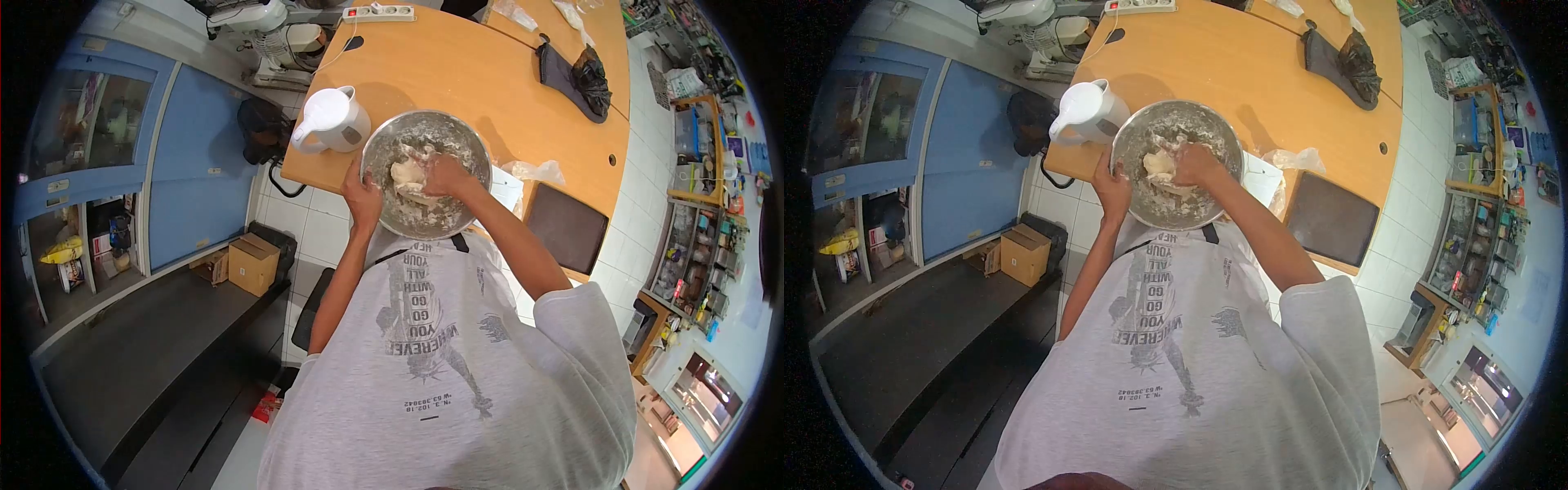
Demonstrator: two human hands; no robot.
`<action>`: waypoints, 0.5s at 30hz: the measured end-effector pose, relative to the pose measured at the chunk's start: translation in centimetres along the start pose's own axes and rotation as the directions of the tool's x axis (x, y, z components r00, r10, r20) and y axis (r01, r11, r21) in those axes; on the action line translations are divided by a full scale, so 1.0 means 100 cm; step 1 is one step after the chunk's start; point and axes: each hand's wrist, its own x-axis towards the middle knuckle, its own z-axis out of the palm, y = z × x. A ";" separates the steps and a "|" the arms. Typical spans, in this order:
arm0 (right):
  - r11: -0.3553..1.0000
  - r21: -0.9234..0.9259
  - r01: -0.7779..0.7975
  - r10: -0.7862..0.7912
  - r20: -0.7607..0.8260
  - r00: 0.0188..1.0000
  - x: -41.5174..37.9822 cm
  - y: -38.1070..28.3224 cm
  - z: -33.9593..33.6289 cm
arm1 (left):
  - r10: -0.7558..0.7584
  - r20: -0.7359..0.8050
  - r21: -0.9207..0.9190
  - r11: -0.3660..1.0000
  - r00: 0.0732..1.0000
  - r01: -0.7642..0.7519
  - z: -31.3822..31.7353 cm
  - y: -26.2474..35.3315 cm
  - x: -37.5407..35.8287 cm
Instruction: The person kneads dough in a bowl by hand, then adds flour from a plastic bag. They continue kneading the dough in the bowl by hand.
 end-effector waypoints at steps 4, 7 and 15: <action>0.969 -0.244 -0.034 0.087 0.211 0.974 0.009 -0.013 -0.004 | 0.007 -0.003 0.039 0.999 1.000 -0.006 0.002 0.000 0.002; 0.953 -0.298 -0.052 0.151 0.320 0.935 0.020 -0.011 0.007 | 0.041 0.002 0.024 0.999 0.999 -0.041 0.002 0.003 0.003; 0.989 -0.108 -0.096 0.096 -0.008 0.995 -0.006 -0.011 0.031 | 0.010 -0.021 0.039 0.999 1.000 -0.010 0.004 -0.003 0.000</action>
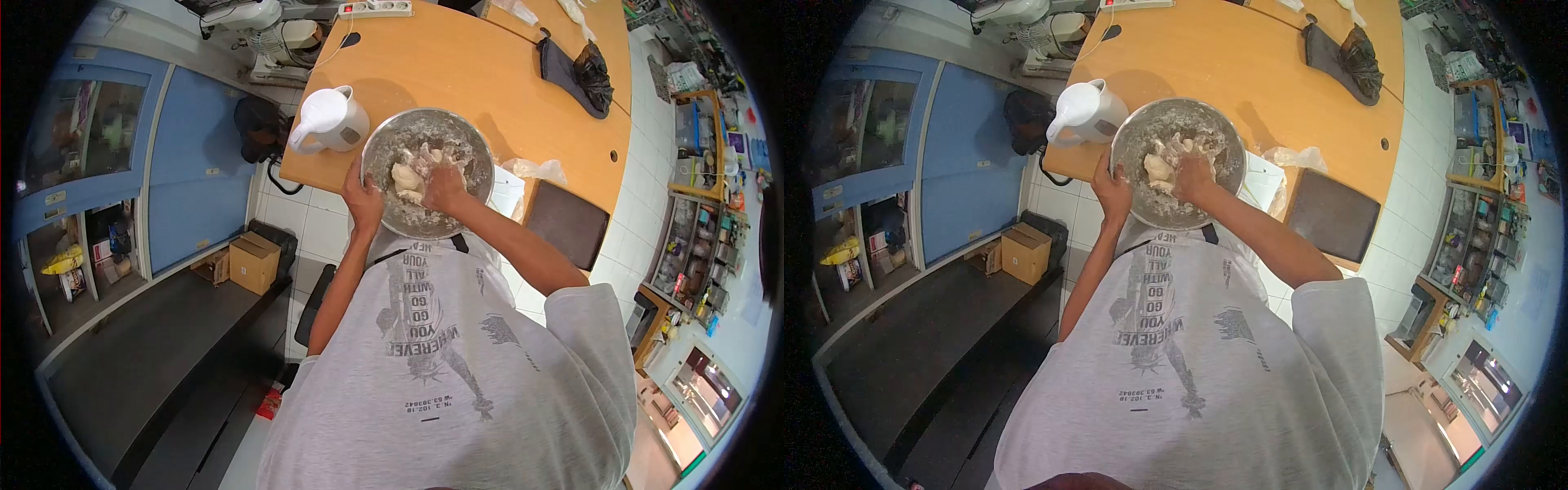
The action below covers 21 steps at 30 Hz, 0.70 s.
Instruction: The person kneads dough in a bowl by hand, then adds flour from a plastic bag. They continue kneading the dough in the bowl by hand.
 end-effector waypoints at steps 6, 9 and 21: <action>0.998 -0.055 0.028 -0.043 -0.300 0.953 -0.019 -0.003 -0.007 | -0.009 0.015 -0.031 0.999 1.000 0.010 0.000 0.002 0.002; 0.993 0.009 0.117 -0.107 -0.337 0.935 -0.012 0.010 -0.005 | -0.008 0.018 -0.017 1.000 1.000 0.008 0.001 -0.002 0.002; 0.954 0.074 0.292 -0.269 -0.225 0.936 0.029 0.028 0.019 | 0.046 -0.016 0.024 0.999 0.999 -0.046 0.003 -0.004 0.005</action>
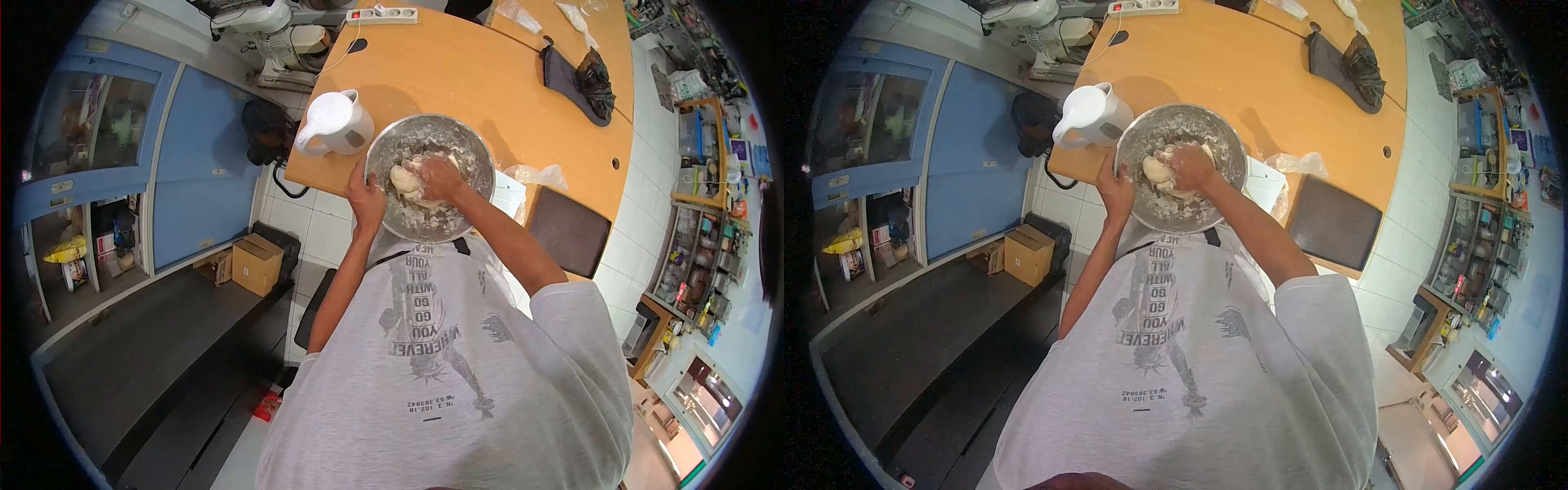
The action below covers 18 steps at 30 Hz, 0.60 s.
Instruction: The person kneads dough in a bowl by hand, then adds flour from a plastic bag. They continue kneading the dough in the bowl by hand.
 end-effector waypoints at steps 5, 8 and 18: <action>0.996 0.022 -0.090 0.088 0.097 0.991 0.011 -0.004 -0.001 | -0.020 0.013 -0.078 0.997 1.000 0.021 -0.002 0.004 0.000; 0.995 -0.012 -0.104 0.105 0.171 0.980 0.010 -0.008 -0.010 | -0.042 0.031 -0.057 0.997 0.999 0.044 -0.005 0.012 0.001; 0.958 -0.271 -0.095 0.051 -0.166 0.985 -0.040 -0.043 -0.029 | -0.020 0.039 -0.028 0.999 0.999 0.021 -0.003 0.001 -0.005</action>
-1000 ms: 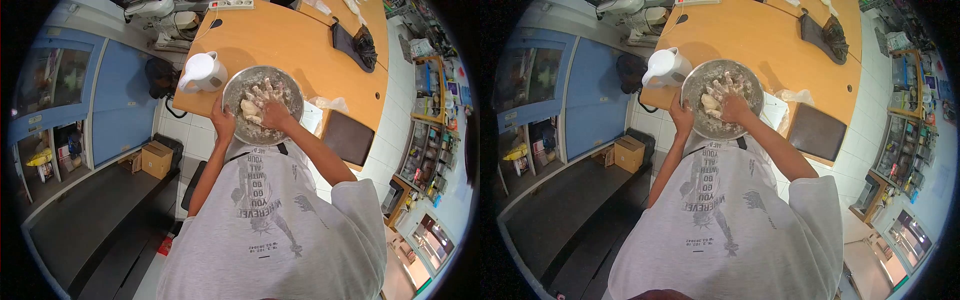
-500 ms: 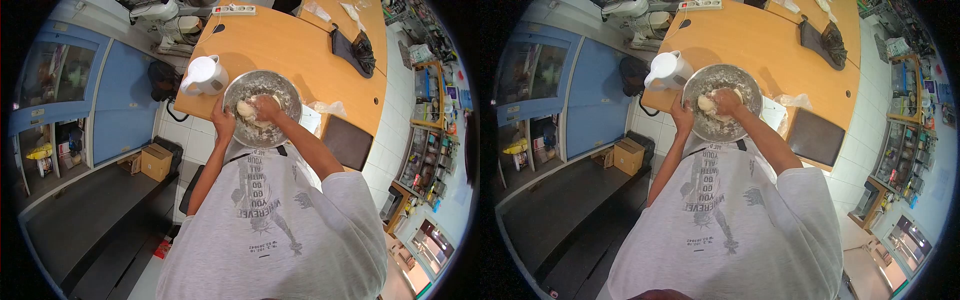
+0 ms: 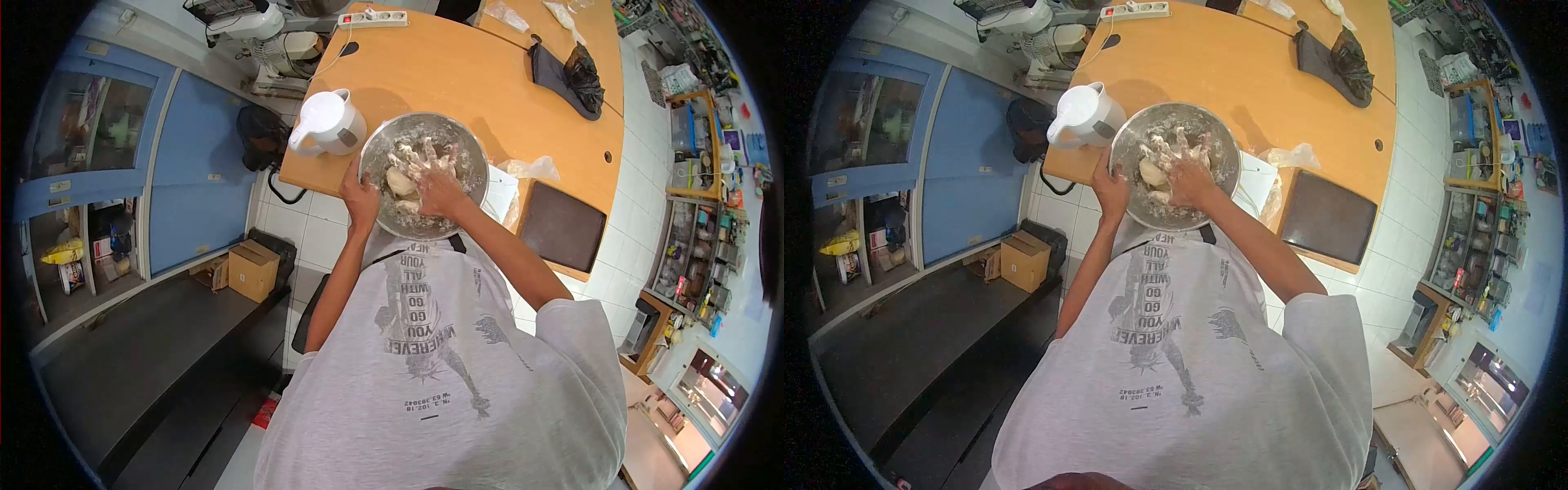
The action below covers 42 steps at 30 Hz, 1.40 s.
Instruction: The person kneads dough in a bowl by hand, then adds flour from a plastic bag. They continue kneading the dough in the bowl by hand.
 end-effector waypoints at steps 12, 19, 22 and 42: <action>0.980 0.190 -0.053 0.028 0.129 0.991 -0.014 -0.017 -0.064 | 0.052 -0.085 -0.014 0.998 0.995 -0.053 0.002 0.004 -0.004; 0.974 0.225 0.021 -0.044 0.094 0.995 -0.002 -0.008 -0.026 | 0.013 -0.041 -0.056 0.998 0.999 -0.015 -0.001 0.009 -0.004; 0.971 0.240 0.015 -0.054 0.155 0.986 0.006 -0.010 0.002 | 0.006 -0.043 -0.045 0.999 0.999 -0.008 -0.002 0.012 -0.005; 0.944 0.167 -0.284 0.245 0.223 0.944 0.027 -0.007 -0.011 | -0.093 0.017 -0.049 0.994 0.995 0.094 0.004 0.016 0.003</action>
